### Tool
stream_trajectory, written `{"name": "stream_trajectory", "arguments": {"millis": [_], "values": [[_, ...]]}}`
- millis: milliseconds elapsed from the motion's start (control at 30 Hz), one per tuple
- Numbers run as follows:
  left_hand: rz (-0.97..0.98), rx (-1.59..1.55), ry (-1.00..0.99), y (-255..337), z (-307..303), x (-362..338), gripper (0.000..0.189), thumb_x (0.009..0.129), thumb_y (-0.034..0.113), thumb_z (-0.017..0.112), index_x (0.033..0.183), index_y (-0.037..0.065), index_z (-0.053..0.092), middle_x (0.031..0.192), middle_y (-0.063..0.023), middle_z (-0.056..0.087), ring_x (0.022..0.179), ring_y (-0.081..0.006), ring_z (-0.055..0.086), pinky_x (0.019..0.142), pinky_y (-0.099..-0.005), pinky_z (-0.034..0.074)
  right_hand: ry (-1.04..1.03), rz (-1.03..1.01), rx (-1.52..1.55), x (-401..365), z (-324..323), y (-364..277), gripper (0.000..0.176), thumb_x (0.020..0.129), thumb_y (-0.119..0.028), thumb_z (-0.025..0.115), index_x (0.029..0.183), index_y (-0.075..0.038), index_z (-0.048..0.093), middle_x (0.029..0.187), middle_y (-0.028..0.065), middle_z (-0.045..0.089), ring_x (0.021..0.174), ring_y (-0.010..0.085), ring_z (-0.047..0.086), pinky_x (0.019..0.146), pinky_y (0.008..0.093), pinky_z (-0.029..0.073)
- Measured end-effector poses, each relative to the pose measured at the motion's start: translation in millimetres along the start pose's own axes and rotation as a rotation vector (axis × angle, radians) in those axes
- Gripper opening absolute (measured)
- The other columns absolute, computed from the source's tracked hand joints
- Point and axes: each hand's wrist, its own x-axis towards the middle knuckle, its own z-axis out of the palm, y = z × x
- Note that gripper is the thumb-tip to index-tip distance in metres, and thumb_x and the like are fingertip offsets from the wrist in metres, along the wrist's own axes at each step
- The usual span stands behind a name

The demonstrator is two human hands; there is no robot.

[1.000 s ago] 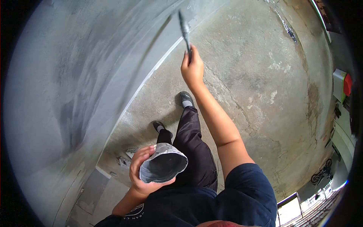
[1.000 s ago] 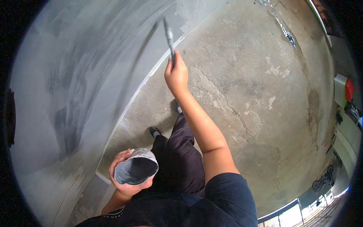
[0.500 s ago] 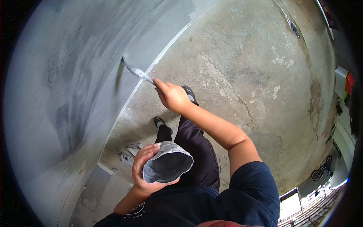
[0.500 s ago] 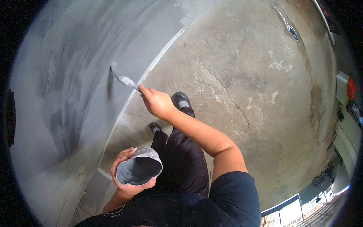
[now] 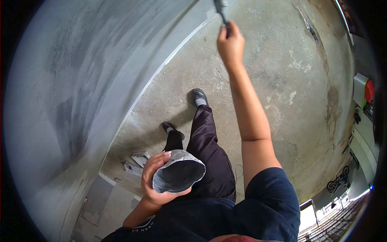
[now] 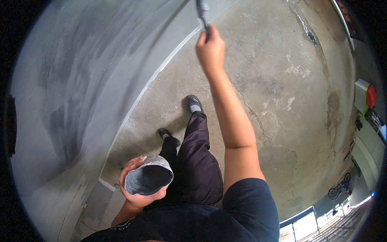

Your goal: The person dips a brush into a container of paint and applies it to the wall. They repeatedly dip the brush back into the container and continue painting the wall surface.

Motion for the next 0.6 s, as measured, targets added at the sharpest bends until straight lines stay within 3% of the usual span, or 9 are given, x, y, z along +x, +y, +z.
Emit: {"name": "stream_trajectory", "arguments": {"millis": [100, 200, 333, 400, 467, 500, 533, 600], "values": [[-0.016, 0.003, -0.004, -2, -3, -2, 0.099, 0.056, 0.026, 0.098, 0.134, 0.006, 0.041, 0.123, -0.0202, 0.06, 0.111, -0.0363, 0.063, 0.095, -0.0484, 0.052, -0.137, -0.109, 0.014, -57, 32, -16, 0.023, 0.091, -0.011, 0.061, 0.113, -0.004, 0.063, 0.082, 0.0254, 0.066, 0.073, 0.0436, 0.066, 0.064, 0.049, 0.053], [-0.015, -0.014, 0.002, -5, -4, -5, 0.098, 0.056, 0.026, 0.098, 0.134, 0.005, 0.041, 0.123, -0.0208, 0.059, 0.11, -0.0364, 0.063, 0.095, -0.0482, 0.052, -0.254, -0.184, 0.105, -132, 35, -43, 0.028, 0.09, -0.007, 0.062, 0.118, -0.003, 0.062, 0.078, 0.0239, 0.064, 0.067, 0.0411, 0.065, 0.059, 0.0469, 0.052], [-0.019, -0.016, -0.005, -4, -5, -10, 0.098, 0.056, 0.026, 0.098, 0.133, 0.005, 0.041, 0.123, -0.0211, 0.059, 0.111, -0.0366, 0.063, 0.095, -0.0485, 0.052, -0.797, -0.332, -0.029, -195, -2, -65, 0.036, 0.091, -0.016, 0.066, 0.126, -0.009, 0.06, 0.077, 0.016, 0.065, 0.064, 0.0367, 0.064, 0.055, 0.0458, 0.051], [-0.021, -0.01, -0.011, -2, -5, -9, 0.098, 0.056, 0.026, 0.098, 0.133, 0.005, 0.041, 0.123, -0.0207, 0.06, 0.111, -0.0366, 0.062, 0.095, -0.0486, 0.052, -0.879, -0.371, -0.042, -185, -13, -68, 0.037, 0.091, -0.016, 0.066, 0.127, -0.012, 0.061, 0.08, 0.0148, 0.067, 0.065, 0.036, 0.066, 0.056, 0.0452, 0.052], [-0.022, -0.003, -0.018, -1, -4, -9, 0.098, 0.055, 0.026, 0.098, 0.133, 0.005, 0.041, 0.123, -0.0203, 0.06, 0.111, -0.0367, 0.062, 0.095, -0.0488, 0.052, -0.764, -0.404, -0.068, -159, -4, -50, 0.034, 0.091, -0.016, 0.066, 0.125, -0.013, 0.063, 0.088, 0.014, 0.07, 0.068, 0.0352, 0.067, 0.059, 0.0445, 0.054], [-0.009, 0.003, -0.02, 0, -4, -9, 0.099, 0.055, 0.026, 0.098, 0.133, 0.006, 0.041, 0.124, -0.0198, 0.06, 0.112, -0.0366, 0.062, 0.095, -0.0489, 0.052, -0.601, -0.413, 0.017, -135, -3, -46, 0.029, 0.091, -0.016, 0.066, 0.12, -0.012, 0.066, 0.092, 0.0148, 0.071, 0.069, 0.0341, 0.069, 0.061, 0.0431, 0.055], [0.005, 0.009, -0.022, 0, -3, -9, 0.099, 0.055, 0.026, 0.098, 0.133, 0.006, 0.041, 0.124, -0.0193, 0.06, 0.112, -0.0364, 0.062, 0.096, -0.0491, 0.052, -0.572, -0.271, -0.034, -107, -7, -48, 0.025, 0.091, -0.015, 0.066, 0.116, -0.011, 0.068, 0.091, 0.0178, 0.07, 0.072, 0.0337, 0.069, 0.063, 0.0424, 0.055], [0.01, 0.005, -0.02, 0, -2, -12, 0.099, 0.055, 0.026, 0.098, 0.133, 0.006, 0.041, 0.124, -0.0188, 0.06, 0.112, -0.0363, 0.062, 0.096, -0.0494, 0.052, -0.365, -0.272, -0.031, -57, -12, -27, 0.024, 0.092, -0.012, 0.065, 0.115, -0.008, 0.069, 0.083, 0.0199, 0.069, 0.069, 0.0286, 0.07, 0.062, 0.0368, 0.054]]}}
